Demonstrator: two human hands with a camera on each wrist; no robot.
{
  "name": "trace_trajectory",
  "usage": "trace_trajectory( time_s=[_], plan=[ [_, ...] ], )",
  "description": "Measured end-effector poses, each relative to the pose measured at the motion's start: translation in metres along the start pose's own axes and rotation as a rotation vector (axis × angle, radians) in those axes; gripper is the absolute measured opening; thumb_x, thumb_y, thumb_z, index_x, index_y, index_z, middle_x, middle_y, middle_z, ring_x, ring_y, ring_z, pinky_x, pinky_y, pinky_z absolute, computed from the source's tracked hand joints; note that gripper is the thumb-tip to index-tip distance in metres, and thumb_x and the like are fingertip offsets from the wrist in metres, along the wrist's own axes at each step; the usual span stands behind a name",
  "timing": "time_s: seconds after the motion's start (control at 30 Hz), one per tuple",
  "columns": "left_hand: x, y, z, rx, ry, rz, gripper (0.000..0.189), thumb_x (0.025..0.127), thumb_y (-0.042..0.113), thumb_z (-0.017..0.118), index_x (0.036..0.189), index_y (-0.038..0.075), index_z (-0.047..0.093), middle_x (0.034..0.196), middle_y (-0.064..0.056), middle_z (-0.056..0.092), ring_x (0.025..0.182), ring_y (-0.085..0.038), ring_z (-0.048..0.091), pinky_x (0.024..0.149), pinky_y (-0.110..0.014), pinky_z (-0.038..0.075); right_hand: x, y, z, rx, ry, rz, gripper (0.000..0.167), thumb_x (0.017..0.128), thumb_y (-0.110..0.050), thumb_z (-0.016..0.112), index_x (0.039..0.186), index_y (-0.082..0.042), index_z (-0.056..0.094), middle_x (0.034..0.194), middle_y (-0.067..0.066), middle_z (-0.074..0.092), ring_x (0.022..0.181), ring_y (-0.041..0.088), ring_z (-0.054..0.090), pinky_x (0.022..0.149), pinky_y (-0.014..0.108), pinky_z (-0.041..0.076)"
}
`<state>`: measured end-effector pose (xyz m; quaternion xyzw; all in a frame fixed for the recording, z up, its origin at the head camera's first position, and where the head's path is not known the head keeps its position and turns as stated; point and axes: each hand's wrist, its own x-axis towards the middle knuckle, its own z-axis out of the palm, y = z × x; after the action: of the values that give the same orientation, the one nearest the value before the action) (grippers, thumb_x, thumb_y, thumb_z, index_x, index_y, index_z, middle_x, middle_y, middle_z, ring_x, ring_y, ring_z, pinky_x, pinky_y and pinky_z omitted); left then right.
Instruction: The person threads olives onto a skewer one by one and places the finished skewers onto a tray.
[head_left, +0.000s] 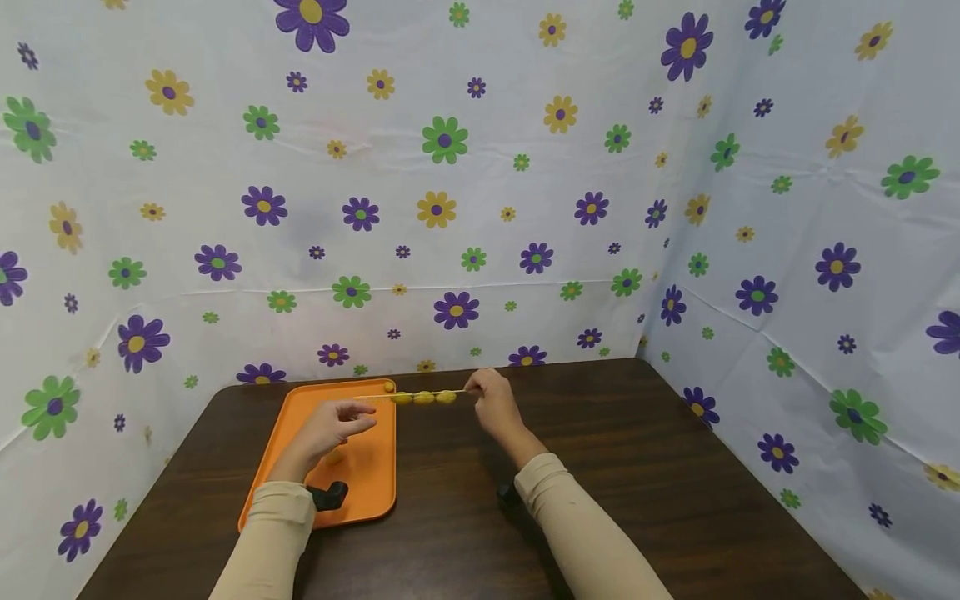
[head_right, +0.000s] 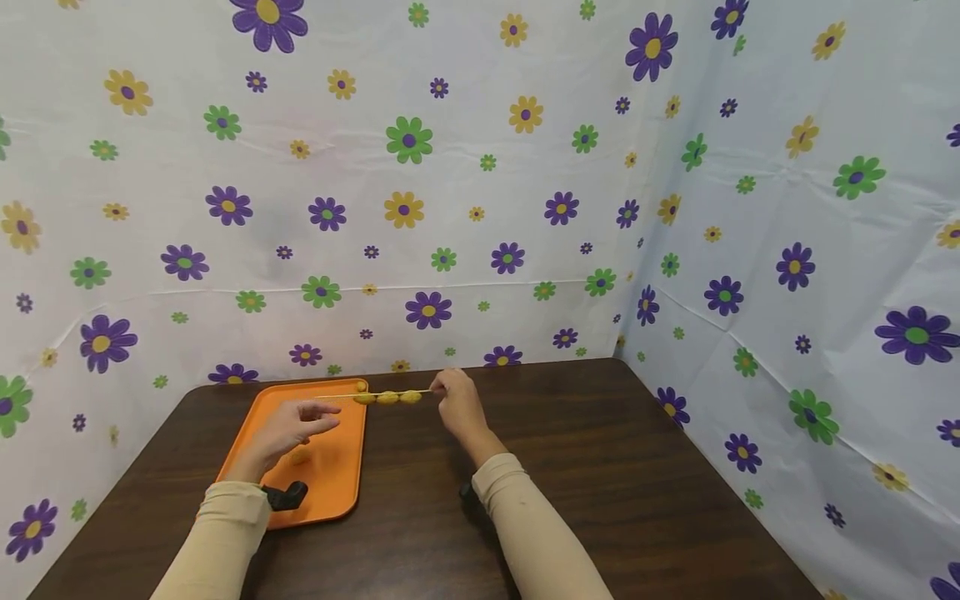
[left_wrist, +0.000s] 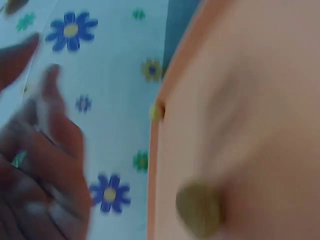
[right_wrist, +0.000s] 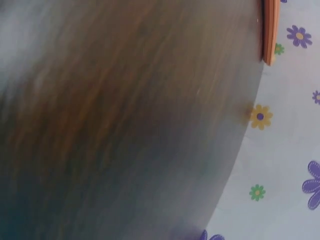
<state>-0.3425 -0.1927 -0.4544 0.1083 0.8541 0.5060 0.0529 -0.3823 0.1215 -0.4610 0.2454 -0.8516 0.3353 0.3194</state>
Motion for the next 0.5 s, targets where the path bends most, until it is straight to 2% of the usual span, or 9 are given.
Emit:
trace_trajectory(
  time_s=[0.13,0.23,0.37,0.5],
  plan=[
    [-0.011,-0.009,-0.015,0.21,0.032,-0.043,0.035,0.098,0.019,0.069,0.123,-0.005,0.068,0.11,-0.017,0.066,0.098,-0.031,0.062,0.083,-0.047,0.056,0.0,0.005,-0.005,-0.009,0.003,0.051,0.027,0.081,0.024,0.064,0.079,-0.002,0.07,0.084,0.008,0.069,0.085,0.026,0.066,0.075,0.036,0.058],
    [-0.015,-0.016,-0.022,0.32,0.036,-0.108,0.034,0.098,0.016,0.069,0.121,-0.008,0.069,0.113,-0.025,0.066,0.103,-0.041,0.062,0.089,-0.052,0.055,-0.001,0.009,-0.007,-0.023,0.001,0.068,0.03,0.081,0.024,0.064,0.079,-0.005,0.069,0.084,0.006,0.068,0.086,0.024,0.066,0.075,0.036,0.058],
    [-0.018,-0.02,-0.026,0.365,0.029,-0.197,0.034,0.096,0.019,0.071,0.115,-0.01,0.069,0.116,-0.03,0.065,0.108,-0.046,0.06,0.091,-0.055,0.053,-0.004,0.013,-0.009,-0.018,-0.003,0.065,0.027,0.081,0.024,0.064,0.079,-0.003,0.069,0.084,0.007,0.068,0.085,0.025,0.065,0.075,0.036,0.058],
    [-0.021,-0.022,-0.027,0.38,0.018,-0.272,0.036,0.092,0.026,0.077,0.105,-0.007,0.071,0.109,-0.027,0.066,0.098,-0.039,0.061,0.085,-0.051,0.053,-0.006,0.016,-0.01,-0.019,0.006,0.058,0.026,0.08,0.024,0.065,0.078,-0.002,0.069,0.084,0.007,0.068,0.083,0.024,0.065,0.073,0.036,0.058]
  ],
)
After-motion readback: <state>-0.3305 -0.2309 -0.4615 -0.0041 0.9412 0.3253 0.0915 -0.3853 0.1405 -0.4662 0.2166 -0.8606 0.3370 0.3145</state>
